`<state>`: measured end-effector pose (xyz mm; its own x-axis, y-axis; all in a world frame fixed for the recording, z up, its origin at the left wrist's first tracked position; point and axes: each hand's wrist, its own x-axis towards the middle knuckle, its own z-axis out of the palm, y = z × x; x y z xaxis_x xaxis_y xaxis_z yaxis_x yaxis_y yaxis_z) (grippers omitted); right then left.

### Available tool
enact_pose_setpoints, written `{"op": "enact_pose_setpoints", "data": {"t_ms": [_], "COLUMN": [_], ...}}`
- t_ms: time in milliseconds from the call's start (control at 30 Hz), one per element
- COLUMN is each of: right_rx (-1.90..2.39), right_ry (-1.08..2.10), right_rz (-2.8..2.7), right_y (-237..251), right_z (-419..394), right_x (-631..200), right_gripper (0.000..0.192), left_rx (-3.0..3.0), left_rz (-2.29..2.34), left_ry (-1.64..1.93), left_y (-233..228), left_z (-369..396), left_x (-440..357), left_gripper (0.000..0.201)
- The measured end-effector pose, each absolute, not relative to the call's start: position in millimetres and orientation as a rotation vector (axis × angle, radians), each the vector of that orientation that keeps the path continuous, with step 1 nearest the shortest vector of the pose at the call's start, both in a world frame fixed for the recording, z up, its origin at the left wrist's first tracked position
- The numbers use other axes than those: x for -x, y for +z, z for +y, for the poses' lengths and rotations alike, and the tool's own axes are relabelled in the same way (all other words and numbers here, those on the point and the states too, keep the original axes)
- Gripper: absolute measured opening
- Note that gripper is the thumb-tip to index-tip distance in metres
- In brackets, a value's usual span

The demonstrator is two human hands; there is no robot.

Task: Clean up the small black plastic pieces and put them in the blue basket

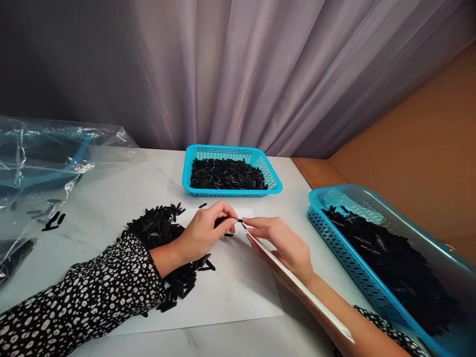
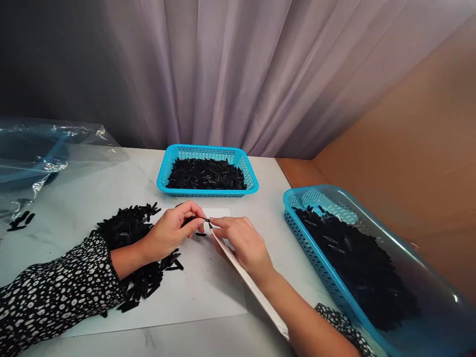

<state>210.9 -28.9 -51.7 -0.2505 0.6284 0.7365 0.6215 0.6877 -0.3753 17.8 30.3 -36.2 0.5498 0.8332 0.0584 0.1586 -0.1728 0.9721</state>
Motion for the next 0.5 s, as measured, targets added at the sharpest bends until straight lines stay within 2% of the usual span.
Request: {"op": "enact_pose_setpoints", "data": {"t_ms": [300, 500], "right_rx": [1.046, 1.0], "right_ry": [0.107, -0.04], "right_rz": [-1.923, -2.045], "right_y": [-45.8, -45.4], "right_z": [-33.5, -30.4], "right_x": [-207.1, -209.7], "right_gripper": [0.015, 0.016], "left_rx": [-1.671, -1.55], "left_rz": [0.817, 0.79], "left_ry": [0.742, 0.733], "left_y": [-36.8, -35.7], "left_z": [30.4, 30.3], "left_x": [-17.7, -18.8], "left_gripper": [0.009, 0.011]}}
